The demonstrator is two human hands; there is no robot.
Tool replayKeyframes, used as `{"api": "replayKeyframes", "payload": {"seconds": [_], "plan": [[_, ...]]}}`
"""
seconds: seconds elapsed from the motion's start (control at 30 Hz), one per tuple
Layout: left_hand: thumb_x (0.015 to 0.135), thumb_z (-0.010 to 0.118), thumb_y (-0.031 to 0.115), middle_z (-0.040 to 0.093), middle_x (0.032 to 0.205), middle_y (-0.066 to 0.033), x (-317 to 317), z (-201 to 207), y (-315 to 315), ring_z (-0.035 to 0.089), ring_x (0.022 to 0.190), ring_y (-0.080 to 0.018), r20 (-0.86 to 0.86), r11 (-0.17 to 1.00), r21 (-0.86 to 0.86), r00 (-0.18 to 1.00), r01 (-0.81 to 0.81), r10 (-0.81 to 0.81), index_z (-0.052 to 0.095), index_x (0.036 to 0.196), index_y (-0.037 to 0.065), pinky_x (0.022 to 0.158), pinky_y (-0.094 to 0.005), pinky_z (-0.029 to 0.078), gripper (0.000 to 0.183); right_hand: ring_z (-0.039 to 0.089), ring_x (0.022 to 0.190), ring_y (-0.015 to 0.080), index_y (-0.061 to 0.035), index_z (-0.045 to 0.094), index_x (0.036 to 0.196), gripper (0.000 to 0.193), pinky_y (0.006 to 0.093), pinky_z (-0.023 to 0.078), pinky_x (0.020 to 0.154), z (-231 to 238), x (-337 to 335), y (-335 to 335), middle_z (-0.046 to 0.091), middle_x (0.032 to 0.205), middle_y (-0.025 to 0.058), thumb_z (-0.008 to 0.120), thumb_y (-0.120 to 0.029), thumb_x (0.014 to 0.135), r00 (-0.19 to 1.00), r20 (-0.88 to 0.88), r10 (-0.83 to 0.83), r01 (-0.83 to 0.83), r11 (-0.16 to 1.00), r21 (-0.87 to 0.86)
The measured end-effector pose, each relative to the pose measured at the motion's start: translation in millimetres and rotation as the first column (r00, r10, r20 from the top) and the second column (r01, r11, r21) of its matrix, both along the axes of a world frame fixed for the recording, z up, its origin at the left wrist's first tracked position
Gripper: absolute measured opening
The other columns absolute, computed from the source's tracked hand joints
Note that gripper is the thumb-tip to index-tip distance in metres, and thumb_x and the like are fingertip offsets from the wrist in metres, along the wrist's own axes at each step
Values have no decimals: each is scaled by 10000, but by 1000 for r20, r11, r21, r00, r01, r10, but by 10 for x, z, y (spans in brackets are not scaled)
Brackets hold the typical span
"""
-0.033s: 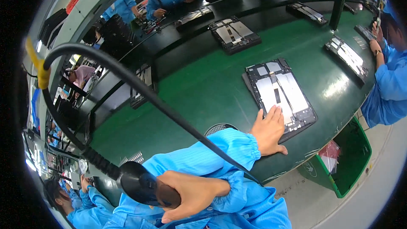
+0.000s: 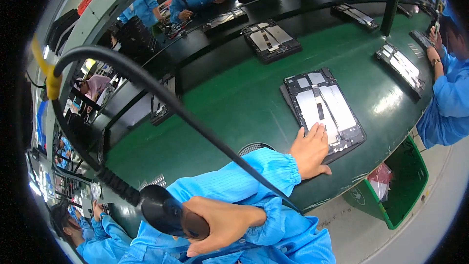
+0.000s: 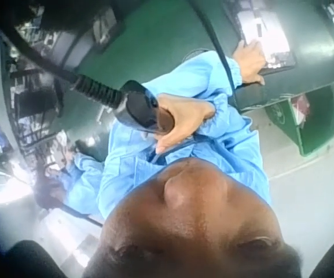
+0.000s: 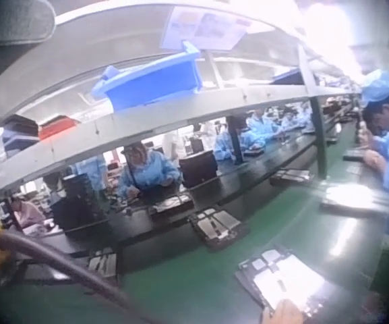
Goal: Fastening screws into tablet components using an electric screwdriver on an assembly line.
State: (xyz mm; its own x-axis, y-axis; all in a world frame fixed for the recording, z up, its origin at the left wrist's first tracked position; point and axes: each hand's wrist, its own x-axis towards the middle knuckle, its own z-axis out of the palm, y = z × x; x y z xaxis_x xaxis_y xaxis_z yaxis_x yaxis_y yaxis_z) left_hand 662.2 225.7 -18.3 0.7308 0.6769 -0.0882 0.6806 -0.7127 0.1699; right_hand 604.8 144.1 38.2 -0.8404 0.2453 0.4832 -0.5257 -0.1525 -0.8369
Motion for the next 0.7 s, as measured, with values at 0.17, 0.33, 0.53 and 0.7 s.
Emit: {"api": "replayKeyframes", "payload": {"seconds": [0.17, 0.33, 0.53, 0.7], "plan": [[642, 718, 331, 368, 1286, -302, -137, 103, 125, 325, 1261, -389, -20, 995, -101, 1000, -7, 5, 454, 1142, -150, 960, -518, 367, 743, 424, 481, 109, -2, 491, 538, 343, 271, 459, 635, 13, -17, 27, 463, 504, 34, 730, -186, 700, 986, -161, 45, -62, 993, -103], [692, 588, 88, 483, 1195, -293, -317, -172, 60, 453, 1177, -377, -8, 963, 266, 999, 46, -46, 476, 1123, -145, 948, -521, 377, 503, 421, 491, 105, -7, 462, 478, 390, 281, 457, 686, 87, 109, 81, 470, 500, 38, 726, -181, 708, 993, -61, 104, -109, 990, -92], [634, 617, 144, 588, 976, -181, -622, 69, 429, 559, 983, -293, 245, 780, 625, 955, -25, -166, 587, 927, -42, 860, -476, 427, 348, 413, 542, 36, -9, 561, 809, 283, 200, 318, 478, 125, 190, 72, 495, 608, -13, 760, -170, 687, 989, 58, 139, -120, 960, -254], [548, 581, 52, 546, 659, -111, -920, 435, 846, 581, 661, -294, 490, 818, 549, 860, -175, -144, 514, 651, 47, 606, -394, 474, 123, 420, 538, 31, -28, 527, 948, 376, 192, 304, 480, 65, 209, 117, 502, 630, -18, 775, -132, 685, 977, 74, 201, -172, 943, -283]]}}
